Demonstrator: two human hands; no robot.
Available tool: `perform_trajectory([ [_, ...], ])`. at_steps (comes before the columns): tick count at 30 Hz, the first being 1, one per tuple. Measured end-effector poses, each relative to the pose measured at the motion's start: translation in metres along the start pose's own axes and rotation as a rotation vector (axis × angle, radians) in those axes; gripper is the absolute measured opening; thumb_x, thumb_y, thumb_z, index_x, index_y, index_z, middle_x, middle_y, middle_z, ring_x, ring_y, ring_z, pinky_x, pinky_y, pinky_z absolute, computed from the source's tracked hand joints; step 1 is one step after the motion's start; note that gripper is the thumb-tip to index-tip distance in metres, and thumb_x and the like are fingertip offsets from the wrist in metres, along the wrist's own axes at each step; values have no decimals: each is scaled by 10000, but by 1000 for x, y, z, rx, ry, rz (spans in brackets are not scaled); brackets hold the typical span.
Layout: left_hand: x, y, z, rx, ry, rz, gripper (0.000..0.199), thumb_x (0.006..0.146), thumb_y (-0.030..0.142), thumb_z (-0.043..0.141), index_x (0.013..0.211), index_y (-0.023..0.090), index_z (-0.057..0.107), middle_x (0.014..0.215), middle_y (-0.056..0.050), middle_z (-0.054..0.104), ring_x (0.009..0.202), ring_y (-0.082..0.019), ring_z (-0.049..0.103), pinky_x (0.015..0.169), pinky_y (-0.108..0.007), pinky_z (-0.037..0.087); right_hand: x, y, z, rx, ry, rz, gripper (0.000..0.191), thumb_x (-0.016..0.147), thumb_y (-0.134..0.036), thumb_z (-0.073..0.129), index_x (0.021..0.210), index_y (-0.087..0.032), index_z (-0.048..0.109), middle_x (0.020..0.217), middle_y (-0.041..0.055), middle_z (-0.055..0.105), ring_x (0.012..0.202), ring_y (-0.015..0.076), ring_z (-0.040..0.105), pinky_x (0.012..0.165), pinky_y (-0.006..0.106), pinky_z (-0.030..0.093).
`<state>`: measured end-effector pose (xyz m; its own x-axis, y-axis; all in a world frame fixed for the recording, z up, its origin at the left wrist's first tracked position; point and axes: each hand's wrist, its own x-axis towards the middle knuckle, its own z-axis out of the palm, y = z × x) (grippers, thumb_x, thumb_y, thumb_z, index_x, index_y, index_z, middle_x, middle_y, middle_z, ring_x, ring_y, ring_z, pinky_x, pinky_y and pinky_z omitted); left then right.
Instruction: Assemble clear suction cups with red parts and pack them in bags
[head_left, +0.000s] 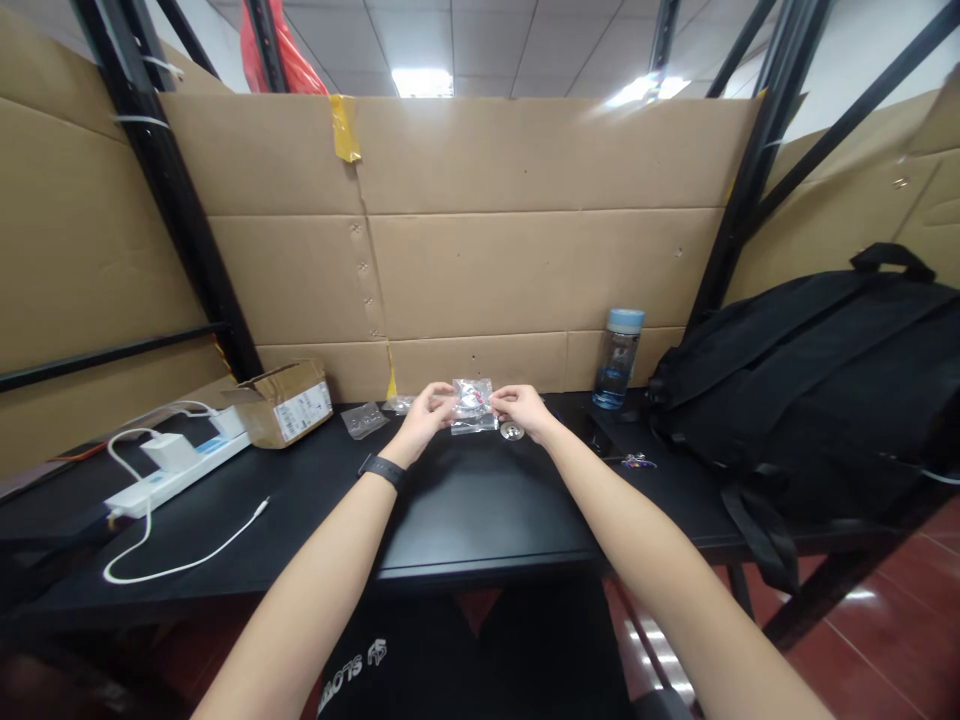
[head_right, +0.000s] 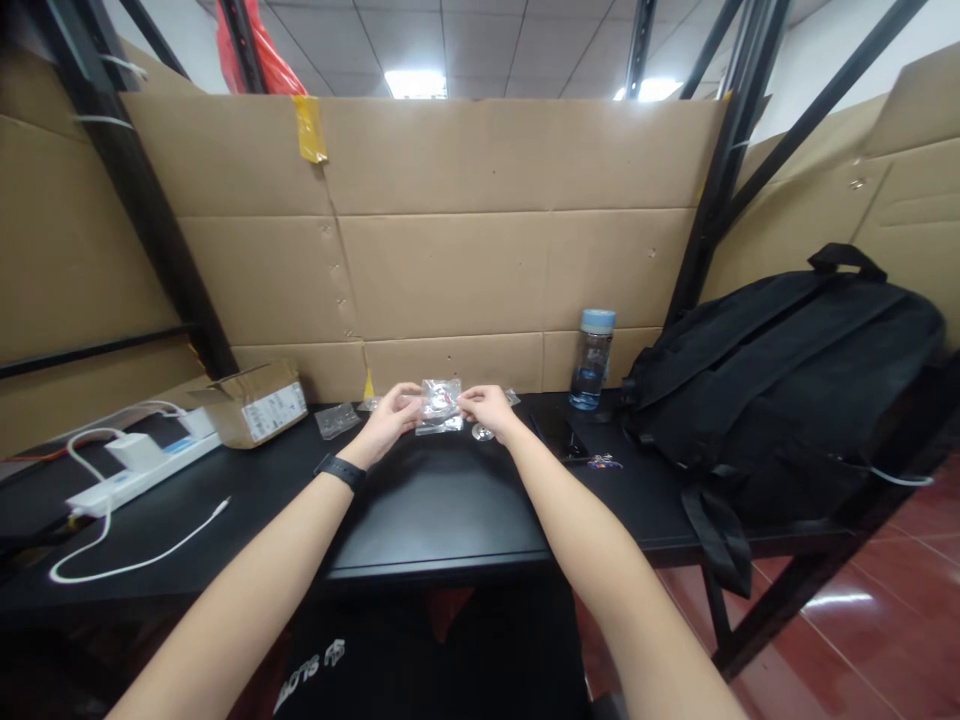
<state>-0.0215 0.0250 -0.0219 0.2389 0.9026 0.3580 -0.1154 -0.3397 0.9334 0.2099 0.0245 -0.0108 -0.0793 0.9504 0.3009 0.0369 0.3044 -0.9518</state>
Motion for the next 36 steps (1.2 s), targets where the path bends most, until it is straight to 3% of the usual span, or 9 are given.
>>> perform_trajectory([
  [3,-2,1,0,127,-82,43,499,769,398,820,1190,166,688,1245,-138,698,933,-200,718,873,-342,568,-1,-1,1,0,-12,-13,226,734,-300,841,814,-131,713,677,42,699,605,122,633,594,230,537],
  [6,-3,0,-2,141,-128,53,622,732,324,852,1304,176,656,1299,-148,677,919,-193,712,859,-338,576,-4,-4,3,-13,-31,-27,206,750,-249,806,876,-150,676,690,18,693,616,122,640,606,228,545],
  [10,-5,2,-1,95,-178,72,778,664,255,898,1384,217,606,1453,-151,575,894,-162,699,825,-319,589,-9,-11,6,-31,-49,-64,394,756,-157,746,1126,-196,616,732,-23,688,602,123,649,610,237,563],
  [13,-6,4,0,84,-224,67,807,671,240,893,1416,222,582,1465,-152,564,883,-157,697,808,-313,592,-12,-14,8,-57,-89,-83,481,775,-113,692,1240,-214,626,902,12,722,607,110,652,618,245,574],
  [17,-5,4,-1,104,-242,96,797,681,222,880,1420,205,583,1411,-147,613,1004,-212,701,884,-347,583,-11,-16,7,-129,-116,-124,454,794,-98,683,1236,-200,697,1120,75,742,670,115,661,682,273,589],
  [21,-2,2,-3,153,-226,147,772,682,218,875,1404,184,603,1412,-153,620,1121,-258,678,990,-406,547,-9,-15,7,-108,-121,-214,390,806,-131,710,1190,-195,735,1131,81,762,900,175,712,865,320,580],
  [27,-1,1,0,153,-236,155,659,739,268,842,1359,179,638,1421,-156,617,1086,-243,689,1012,-426,538,-9,-14,8,-129,-75,-162,241,856,-262,691,1067,-177,772,1029,86,777,772,158,691,644,247,538],
  [30,-1,2,0,139,-234,154,633,754,277,824,1350,173,638,1446,-166,594,1075,-246,692,985,-423,553,-8,-14,8,-144,-70,-177,213,855,-248,677,1030,-171,769,986,76,776,753,156,694,626,239,528],
  [36,-1,3,2,140,-202,183,616,779,254,782,1368,176,617,1477,-164,566,1100,-257,692,1010,-435,541,-7,-14,8,-175,-75,-285,305,824,-146,651,1111,-180,746,1156,83,755,1024,198,705,922,335,559],
])
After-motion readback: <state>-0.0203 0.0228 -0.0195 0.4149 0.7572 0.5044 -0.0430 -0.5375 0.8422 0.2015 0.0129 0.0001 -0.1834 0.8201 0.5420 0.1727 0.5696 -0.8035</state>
